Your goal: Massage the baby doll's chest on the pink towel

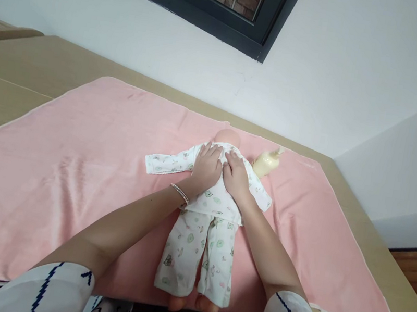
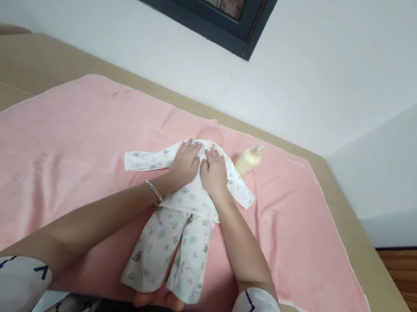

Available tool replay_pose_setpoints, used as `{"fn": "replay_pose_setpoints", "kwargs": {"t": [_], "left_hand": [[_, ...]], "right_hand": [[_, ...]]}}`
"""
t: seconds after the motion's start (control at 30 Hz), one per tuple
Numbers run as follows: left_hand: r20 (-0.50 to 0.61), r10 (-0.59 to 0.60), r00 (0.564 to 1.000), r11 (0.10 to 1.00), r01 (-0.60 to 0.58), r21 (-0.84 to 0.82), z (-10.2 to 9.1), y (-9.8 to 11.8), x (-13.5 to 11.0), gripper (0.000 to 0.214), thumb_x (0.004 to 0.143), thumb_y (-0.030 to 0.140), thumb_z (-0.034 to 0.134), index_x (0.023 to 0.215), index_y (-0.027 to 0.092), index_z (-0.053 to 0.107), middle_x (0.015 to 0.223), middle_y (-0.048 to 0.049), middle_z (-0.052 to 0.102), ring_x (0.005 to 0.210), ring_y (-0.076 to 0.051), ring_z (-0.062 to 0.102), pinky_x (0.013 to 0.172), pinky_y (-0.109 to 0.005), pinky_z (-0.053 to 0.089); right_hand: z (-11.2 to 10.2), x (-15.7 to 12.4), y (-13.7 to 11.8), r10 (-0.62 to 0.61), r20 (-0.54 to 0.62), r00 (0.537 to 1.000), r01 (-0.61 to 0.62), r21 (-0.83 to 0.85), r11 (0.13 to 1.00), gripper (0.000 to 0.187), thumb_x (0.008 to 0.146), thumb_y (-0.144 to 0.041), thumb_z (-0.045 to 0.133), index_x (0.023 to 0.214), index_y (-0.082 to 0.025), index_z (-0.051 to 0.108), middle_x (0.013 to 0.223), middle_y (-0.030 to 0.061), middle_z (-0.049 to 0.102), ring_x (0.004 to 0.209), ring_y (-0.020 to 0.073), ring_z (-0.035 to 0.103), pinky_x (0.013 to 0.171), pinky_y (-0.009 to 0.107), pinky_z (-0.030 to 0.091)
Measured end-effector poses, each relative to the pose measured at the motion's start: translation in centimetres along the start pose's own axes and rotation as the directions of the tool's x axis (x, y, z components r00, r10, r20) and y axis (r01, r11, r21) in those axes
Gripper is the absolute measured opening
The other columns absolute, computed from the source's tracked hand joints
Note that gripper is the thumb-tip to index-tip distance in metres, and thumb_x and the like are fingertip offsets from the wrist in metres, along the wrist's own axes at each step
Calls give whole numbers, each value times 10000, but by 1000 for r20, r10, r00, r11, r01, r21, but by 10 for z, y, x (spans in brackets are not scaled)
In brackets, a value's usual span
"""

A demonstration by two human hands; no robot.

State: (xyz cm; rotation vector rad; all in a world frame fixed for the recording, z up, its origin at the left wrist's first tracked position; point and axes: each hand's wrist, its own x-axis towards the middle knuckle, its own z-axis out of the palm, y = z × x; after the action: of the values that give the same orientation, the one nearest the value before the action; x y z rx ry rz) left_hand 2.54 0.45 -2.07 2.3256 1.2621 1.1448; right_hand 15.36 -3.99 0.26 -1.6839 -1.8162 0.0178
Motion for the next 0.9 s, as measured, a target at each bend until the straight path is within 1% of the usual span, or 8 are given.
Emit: {"fn": "replay_pose_setpoints", "kwargs": {"t": [0.03, 0.1, 0.23, 0.43, 0.63, 0.73, 0.8, 0.9], "left_hand": [[-2, -13, 1000, 1000, 13, -25, 1, -1, 0, 491, 936, 151, 359, 1378, 62, 555, 1441, -161, 588, 1481, -324, 379, 1263, -521, 231], [-4, -24, 1000, 998, 23, -59, 3, -2, 0, 472, 955, 188, 358, 1368, 95, 566, 1425, -147, 605, 1469, -314, 401, 1256, -526, 249], [-15, -41, 999, 997, 40, -72, 4, -2, 1, 463, 987, 245, 338, 1369, 126, 570, 1425, -133, 609, 1459, -304, 417, 1251, -524, 257], [-29, -125, 992, 992, 125, -7, 4, 0, -1, 493, 981, 265, 357, 1413, 110, 537, 1602, -174, 399, 1536, -337, 273, 1262, -572, 188], [-3, -138, 990, 990, 138, 18, 3, -3, 2, 516, 942, 226, 390, 1423, 113, 536, 1614, -184, 373, 1541, -345, 263, 1257, -578, 200], [24, -131, 991, 991, 130, 42, 4, -5, 4, 510, 921, 212, 396, 1389, 115, 572, 1597, -182, 402, 1523, -340, 308, 1253, -566, 227], [48, -124, 991, 991, 121, 51, 4, -6, 5, 501, 917, 210, 387, 1359, 113, 601, 1575, -182, 437, 1501, -340, 351, 1245, -561, 253], [58, -112, 992, 993, 110, 28, 0, -4, 9, 491, 894, 218, 430, 1334, 124, 625, 1575, -168, 441, 1510, -352, 327, 1246, -578, 246]], "right_hand": [[0, 0, 1, 8, 22, 1000, -9, 35, 999, 468, 956, -234, 418, 1374, -123, 600, 1505, 139, 545, 1466, 246, 430, 1245, 476, 300], [-3, 1, 1, 30, -7, 1000, -30, 92, 995, 466, 948, -239, 433, 1366, -128, 607, 1493, 139, 558, 1444, 237, 463, 1234, 461, 328], [-7, 0, 1, 24, -109, 994, -12, 103, 995, 493, 946, -232, 429, 1411, -139, 565, 1568, 133, 467, 1484, 239, 406, 1244, 488, 302], [3, -3, -4, 25, 26, 999, -25, -12, 1000, 472, 954, -217, 428, 1372, -88, 605, 1564, 174, 460, 1535, 304, 294, 1253, 546, 255], [-7, -2, -8, -33, -98, 995, 29, -45, 999, 493, 935, -177, 446, 1407, -120, 573, 1618, 128, 390, 1559, 284, 225, 1263, 535, 242], [-1, 0, -4, 16, 13, 1000, -15, -36, 999, 497, 944, -140, 399, 1408, -114, 573, 1584, 151, 439, 1531, 292, 301, 1250, 555, 257], [0, 2, -2, 6, 104, 995, -4, -15, 1000, 514, 931, -99, 378, 1401, -128, 584, 1569, 145, 464, 1506, 285, 356, 1243, 546, 280], [-17, 6, -1, -57, 108, 993, 55, 20, 998, 592, 846, -24, 402, 1394, -136, 595, 1579, 115, 457, 1498, 262, 374, 1252, 489, 296]]}}
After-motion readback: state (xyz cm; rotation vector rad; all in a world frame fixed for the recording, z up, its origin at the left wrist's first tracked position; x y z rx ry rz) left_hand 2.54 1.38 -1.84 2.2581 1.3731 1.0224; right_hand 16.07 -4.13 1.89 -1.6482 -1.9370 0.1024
